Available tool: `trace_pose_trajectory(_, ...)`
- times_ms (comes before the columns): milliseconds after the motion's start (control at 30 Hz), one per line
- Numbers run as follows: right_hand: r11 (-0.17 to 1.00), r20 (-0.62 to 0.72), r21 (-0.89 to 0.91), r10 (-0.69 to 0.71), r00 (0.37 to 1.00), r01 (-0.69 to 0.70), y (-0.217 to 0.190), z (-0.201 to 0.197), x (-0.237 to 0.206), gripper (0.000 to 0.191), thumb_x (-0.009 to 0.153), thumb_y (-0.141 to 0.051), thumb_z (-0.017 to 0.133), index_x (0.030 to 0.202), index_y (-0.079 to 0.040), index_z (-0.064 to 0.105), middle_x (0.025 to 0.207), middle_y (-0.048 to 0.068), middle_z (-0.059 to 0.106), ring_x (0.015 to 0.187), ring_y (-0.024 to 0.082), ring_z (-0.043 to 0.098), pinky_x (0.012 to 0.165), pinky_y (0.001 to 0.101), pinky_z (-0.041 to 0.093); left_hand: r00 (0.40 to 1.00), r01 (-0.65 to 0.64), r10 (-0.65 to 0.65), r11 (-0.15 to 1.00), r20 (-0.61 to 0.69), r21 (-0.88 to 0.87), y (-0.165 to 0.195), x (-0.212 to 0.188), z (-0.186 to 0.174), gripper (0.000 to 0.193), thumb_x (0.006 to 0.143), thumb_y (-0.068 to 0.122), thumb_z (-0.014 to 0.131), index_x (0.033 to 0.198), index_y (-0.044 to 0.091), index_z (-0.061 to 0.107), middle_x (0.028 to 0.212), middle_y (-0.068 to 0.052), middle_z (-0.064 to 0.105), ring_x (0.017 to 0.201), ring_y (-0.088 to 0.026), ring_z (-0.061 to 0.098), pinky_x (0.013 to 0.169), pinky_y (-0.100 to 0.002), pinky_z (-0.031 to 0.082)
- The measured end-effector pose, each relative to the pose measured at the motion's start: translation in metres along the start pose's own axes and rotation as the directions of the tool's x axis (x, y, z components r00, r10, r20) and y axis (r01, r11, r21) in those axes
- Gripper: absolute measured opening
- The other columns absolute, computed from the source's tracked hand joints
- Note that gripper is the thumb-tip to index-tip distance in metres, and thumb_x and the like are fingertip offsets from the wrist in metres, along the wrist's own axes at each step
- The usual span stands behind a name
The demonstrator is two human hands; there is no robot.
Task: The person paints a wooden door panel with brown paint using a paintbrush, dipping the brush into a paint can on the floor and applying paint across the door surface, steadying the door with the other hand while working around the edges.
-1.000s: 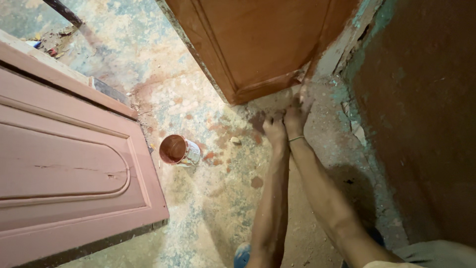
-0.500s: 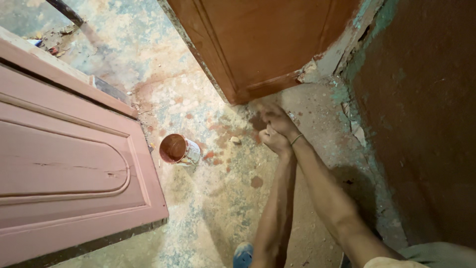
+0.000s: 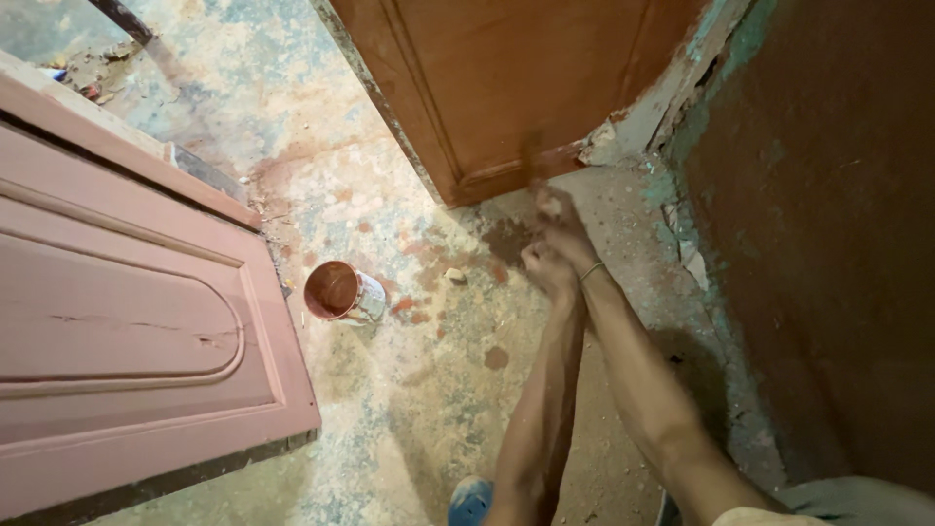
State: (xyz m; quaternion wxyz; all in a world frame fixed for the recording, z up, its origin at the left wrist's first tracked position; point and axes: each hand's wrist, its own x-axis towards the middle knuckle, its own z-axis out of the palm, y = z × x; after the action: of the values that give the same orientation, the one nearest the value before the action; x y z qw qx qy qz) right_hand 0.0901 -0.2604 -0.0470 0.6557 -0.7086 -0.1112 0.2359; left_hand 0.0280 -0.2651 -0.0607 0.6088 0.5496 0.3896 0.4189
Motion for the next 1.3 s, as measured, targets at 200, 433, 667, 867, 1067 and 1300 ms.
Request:
trace_pose_trajectory(200, 0.929, 0.204, -0.352, -0.04, 0.978, 0.112, -0.014, 0.013, -0.025, 0.038, 0.105, -0.023, 0.06, 0.141, -0.01, 0.059, 0.147, 0.012, 0.063, 0.135, 0.025, 0.061, 0.112, 0.0357, 0.047, 0.948, 0.307, -0.266, 0.909, 0.176, -0.283, 0.008, -0.003, -0.011, 0.047, 0.103, 0.026, 0.044, 0.11, -0.014, 0.07, 0.098, -0.02, 0.071, 0.086, -0.029, 0.067, 0.078, -0.042, 0.054)
trace_pose_trajectory(433, 0.845, -0.036, -0.31, -0.468, 0.883, 0.435, -0.059, 0.026, -0.051, 0.075, 0.082, 0.011, 0.047, 0.154, -0.011, 0.044, 0.153, 0.014, 0.051, 0.139, 0.032, 0.052, 0.114, 0.0404, 0.042, 0.924, 0.152, 0.067, 0.839, 0.375, -0.523, -0.003, 0.023, -0.017, 0.039, 0.105, 0.023, 0.044, 0.129, 0.0, 0.065, 0.117, -0.014, 0.068, 0.104, -0.023, 0.065, 0.094, -0.037, 0.052)
trace_pose_trajectory(667, 0.564, -0.186, -0.445, -0.818, 0.545, 0.695, -0.097, 0.023, -0.041, 0.042, 0.111, -0.011, 0.045, 0.153, -0.008, 0.044, 0.153, 0.017, 0.055, 0.145, 0.033, 0.053, 0.124, 0.0432, 0.045, 0.919, -0.26, 0.286, 0.957, 0.27, -0.129, 0.024, 0.049, -0.009, 0.044, 0.111, 0.028, 0.041, 0.123, -0.005, 0.066, 0.125, -0.019, 0.063, 0.118, -0.028, 0.058, 0.107, -0.044, 0.044)
trace_pose_trajectory(867, 0.966, -0.186, -0.047, -0.259, 0.948, 0.254, -0.093, 0.027, -0.034, 0.036, 0.108, -0.026, 0.038, 0.142, -0.014, 0.039, 0.136, 0.018, 0.061, 0.093, 0.042, 0.065, 0.072, 0.0492, 0.058, 0.951, 0.003, 0.149, 0.871, 0.271, -0.491, 0.065, 0.038, -0.016, 0.048, 0.109, 0.033, 0.03, 0.128, -0.002, 0.058, 0.124, -0.015, 0.063, 0.117, -0.027, 0.061, 0.106, -0.041, 0.048)
trace_pose_trajectory(1067, 0.929, 0.0, -0.352, -0.119, 0.993, 0.111, -0.073, 0.031, -0.038, 0.038, 0.105, -0.023, 0.043, 0.141, -0.014, 0.038, 0.124, 0.022, 0.064, 0.11, 0.035, 0.067, 0.093, 0.0438, 0.056, 0.967, -0.228, 0.234, 0.971, 0.098, -0.068, 0.014, 0.028, -0.017, 0.048, 0.106, 0.03, 0.038, 0.13, -0.006, 0.058, 0.123, -0.018, 0.064, 0.115, -0.029, 0.062, 0.103, -0.041, 0.047)
trace_pose_trajectory(1300, 0.919, 0.168, -0.347, -0.135, 0.976, 0.187, -0.074, 0.035, -0.041, 0.034, 0.103, -0.012, 0.047, 0.136, -0.011, 0.056, 0.137, 0.016, 0.067, 0.13, 0.031, 0.064, 0.109, 0.0368, 0.05, 0.862, -0.467, 0.494, 0.86, 0.111, -0.204, 0.003, 0.038, -0.016, 0.051, 0.113, 0.037, 0.038, 0.124, -0.004, 0.067, 0.108, -0.018, 0.07, 0.109, -0.028, 0.068, 0.096, -0.039, 0.054)
